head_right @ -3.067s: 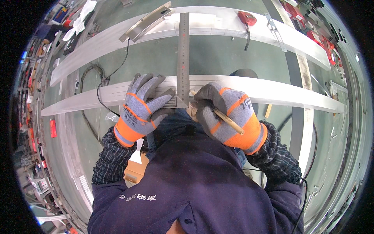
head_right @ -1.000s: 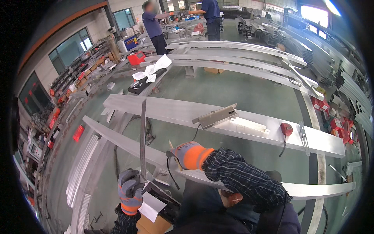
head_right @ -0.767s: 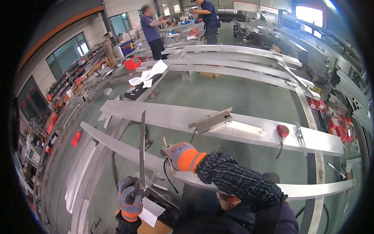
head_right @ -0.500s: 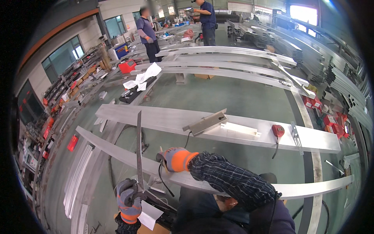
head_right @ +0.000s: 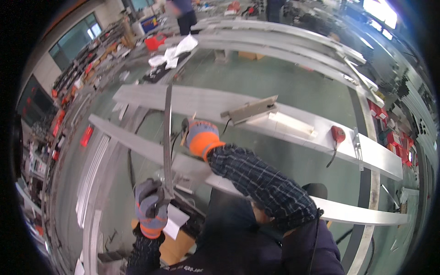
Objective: The person measures and marks a long aluminum profile using a spirit level, tape measure, and pencil. They repeatedly align the tools, mark measurement points, and reposition the profile to continue marking along its length.
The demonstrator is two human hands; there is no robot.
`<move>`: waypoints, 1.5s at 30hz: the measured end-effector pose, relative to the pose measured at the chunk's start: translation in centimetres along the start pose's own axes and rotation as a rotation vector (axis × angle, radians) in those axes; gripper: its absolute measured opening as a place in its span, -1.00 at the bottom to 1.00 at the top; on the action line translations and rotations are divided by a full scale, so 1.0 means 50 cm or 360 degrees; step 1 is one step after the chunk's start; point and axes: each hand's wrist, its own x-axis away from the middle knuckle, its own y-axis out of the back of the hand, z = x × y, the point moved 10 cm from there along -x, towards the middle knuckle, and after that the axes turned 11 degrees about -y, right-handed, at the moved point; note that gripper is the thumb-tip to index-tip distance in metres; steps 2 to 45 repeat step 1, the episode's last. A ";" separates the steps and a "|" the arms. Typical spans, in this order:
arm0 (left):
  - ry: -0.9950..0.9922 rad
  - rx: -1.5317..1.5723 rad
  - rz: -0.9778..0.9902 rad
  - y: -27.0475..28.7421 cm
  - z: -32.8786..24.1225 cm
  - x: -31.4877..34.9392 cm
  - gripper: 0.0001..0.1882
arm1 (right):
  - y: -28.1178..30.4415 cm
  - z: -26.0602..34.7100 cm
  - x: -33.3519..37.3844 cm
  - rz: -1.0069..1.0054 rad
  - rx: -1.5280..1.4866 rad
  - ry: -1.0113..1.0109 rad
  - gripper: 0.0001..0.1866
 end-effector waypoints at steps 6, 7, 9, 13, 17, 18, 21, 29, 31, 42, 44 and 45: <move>-0.0080 0.0062 0.0036 0.007 -0.007 -0.003 -0.52 | -0.016 0.013 0.000 0.0182 -0.0061 -0.0021 -0.60; -0.0080 0.0062 0.0036 0.007 -0.007 -0.003 -0.52 | -0.016 0.013 0.000 0.0182 -0.0061 -0.0021 -0.60; -0.0080 0.0062 0.0036 0.007 -0.007 -0.003 -0.52 | -0.016 0.013 0.000 0.0182 -0.0061 -0.0021 -0.60; -0.0080 0.0062 0.0036 0.007 -0.007 -0.003 -0.52 | -0.016 0.013 0.000 0.0182 -0.0061 -0.0021 -0.60; -0.0080 0.0062 0.0036 0.007 -0.007 -0.003 -0.52 | -0.016 0.013 0.000 0.0182 -0.0061 -0.0021 -0.60; -0.0080 0.0062 0.0036 0.007 -0.007 -0.003 -0.52 | -0.016 0.013 0.000 0.0182 -0.0061 -0.0021 -0.60; -0.0080 0.0062 0.0036 0.007 -0.007 -0.003 -0.52 | -0.016 0.013 0.000 0.0182 -0.0061 -0.0021 -0.60; -0.0080 0.0062 0.0036 0.007 -0.007 -0.003 -0.52 | -0.016 0.013 0.000 0.0182 -0.0061 -0.0021 -0.60; -0.0080 0.0062 0.0036 0.007 -0.007 -0.003 -0.52 | -0.016 0.013 0.000 0.0182 -0.0061 -0.0021 -0.60; -0.0080 0.0062 0.0036 0.007 -0.007 -0.003 -0.52 | -0.016 0.013 0.000 0.0182 -0.0061 -0.0021 -0.60; -0.0080 0.0062 0.0036 0.007 -0.007 -0.003 -0.52 | -0.016 0.013 0.000 0.0182 -0.0061 -0.0021 -0.60; -0.0080 0.0062 0.0036 0.007 -0.007 -0.003 -0.52 | -0.016 0.013 0.000 0.0182 -0.0061 -0.0021 -0.60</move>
